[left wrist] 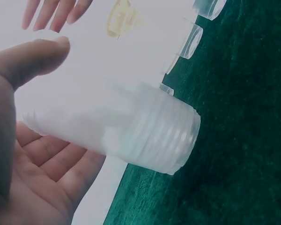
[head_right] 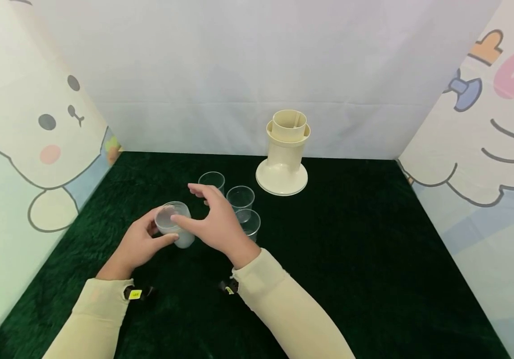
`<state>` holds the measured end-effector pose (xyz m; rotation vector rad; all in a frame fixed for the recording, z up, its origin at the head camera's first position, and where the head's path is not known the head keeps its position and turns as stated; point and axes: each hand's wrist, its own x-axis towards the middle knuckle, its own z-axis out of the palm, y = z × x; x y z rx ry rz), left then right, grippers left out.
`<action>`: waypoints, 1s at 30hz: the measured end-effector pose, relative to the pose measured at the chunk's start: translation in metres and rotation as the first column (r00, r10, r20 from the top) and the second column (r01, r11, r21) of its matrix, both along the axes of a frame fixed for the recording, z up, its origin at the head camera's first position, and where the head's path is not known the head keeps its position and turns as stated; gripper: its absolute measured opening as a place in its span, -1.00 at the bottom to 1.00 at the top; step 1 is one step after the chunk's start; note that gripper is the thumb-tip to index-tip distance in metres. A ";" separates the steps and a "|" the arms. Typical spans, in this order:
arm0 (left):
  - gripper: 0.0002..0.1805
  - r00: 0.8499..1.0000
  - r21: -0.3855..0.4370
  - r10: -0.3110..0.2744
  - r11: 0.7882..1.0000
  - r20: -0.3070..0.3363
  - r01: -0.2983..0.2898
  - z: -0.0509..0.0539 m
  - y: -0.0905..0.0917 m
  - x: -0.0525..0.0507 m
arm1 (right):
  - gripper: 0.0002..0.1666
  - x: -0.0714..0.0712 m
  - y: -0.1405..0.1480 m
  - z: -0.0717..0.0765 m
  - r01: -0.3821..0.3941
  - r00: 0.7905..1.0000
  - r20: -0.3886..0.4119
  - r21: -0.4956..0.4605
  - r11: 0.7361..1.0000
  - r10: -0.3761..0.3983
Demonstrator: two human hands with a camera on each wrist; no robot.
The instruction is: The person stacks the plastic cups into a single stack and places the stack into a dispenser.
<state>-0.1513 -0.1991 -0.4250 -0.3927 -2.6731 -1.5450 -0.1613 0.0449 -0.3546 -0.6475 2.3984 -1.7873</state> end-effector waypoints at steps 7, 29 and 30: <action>-0.26 1.000 0.017 -0.010 1.000 0.010 0.010 -0.002 0.000 -0.002 | -0.22 0.003 0.018 0.004 0.003 0.998 -0.066 -0.076 0.997 -0.008; -0.24 1.000 0.026 -0.016 1.000 0.018 0.015 -0.002 -0.003 -0.003 | -0.18 -0.003 0.061 -0.002 0.092 0.990 -0.098 -0.119 0.989 -0.104; -0.24 1.000 0.028 -0.017 0.999 0.020 0.016 -0.002 -0.003 -0.003 | -0.18 -0.003 0.064 -0.003 0.098 0.990 -0.091 -0.118 0.988 -0.109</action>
